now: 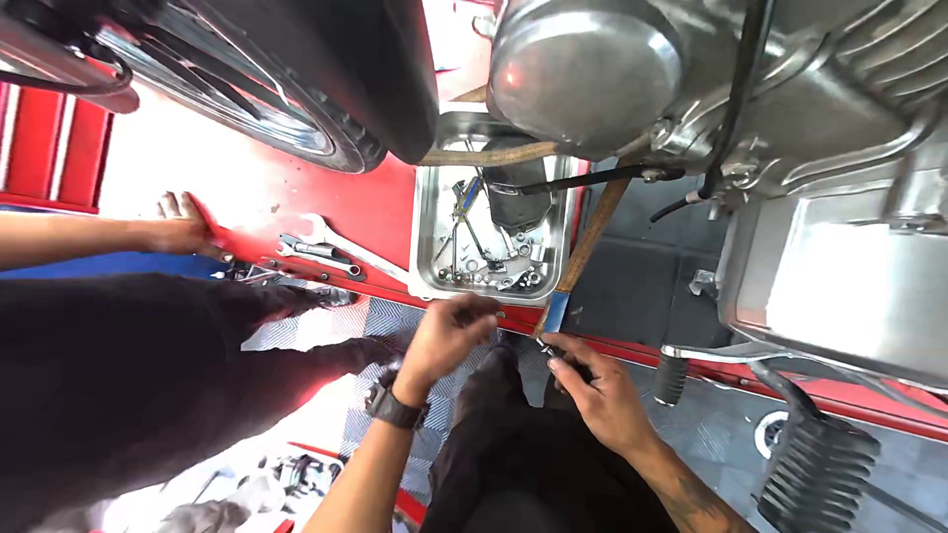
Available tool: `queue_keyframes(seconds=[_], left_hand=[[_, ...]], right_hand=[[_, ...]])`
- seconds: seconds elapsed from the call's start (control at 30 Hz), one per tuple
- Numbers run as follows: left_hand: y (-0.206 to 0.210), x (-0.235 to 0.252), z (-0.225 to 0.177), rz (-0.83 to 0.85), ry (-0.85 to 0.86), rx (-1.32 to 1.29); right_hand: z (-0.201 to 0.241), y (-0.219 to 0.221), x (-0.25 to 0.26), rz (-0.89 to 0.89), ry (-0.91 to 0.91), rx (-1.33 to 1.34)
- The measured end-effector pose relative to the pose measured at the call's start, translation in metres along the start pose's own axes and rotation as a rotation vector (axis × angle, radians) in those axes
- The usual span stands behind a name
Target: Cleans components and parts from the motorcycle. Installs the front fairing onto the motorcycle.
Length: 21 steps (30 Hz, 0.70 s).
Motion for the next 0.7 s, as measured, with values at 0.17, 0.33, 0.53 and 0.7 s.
queue_keyframes(seconds=[0.17, 0.33, 0.53, 0.7], left_hand=[[0.041, -0.027, 0.009, 0.056, -0.150, -0.260], [0.045, -0.030, 0.013, 0.026, -0.200, -0.346], [0.043, -0.031, 0.011, 0.031, -0.172, -0.234], [0.032, -0.022, 0.006, 0.014, -0.043, -0.113]], right_hand=[[0.005, 0.008, 0.002, 0.056, -0.019, 0.042], [0.003, 0.007, 0.004, 0.070, -0.046, 0.034], [0.000, 0.006, 0.001, 0.077, -0.074, -0.026], [0.001, 0.009, 0.000, 0.067, -0.123, -0.064]])
Point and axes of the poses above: each hand's wrist, its own x-axis towards the middle knuckle, its own y-axis out of the palm, z = x × y, the point moved 3 cm from there along x, towards the middle knuckle, and after that the axes turned 12 degrees about -z, right-handed, at the moved point
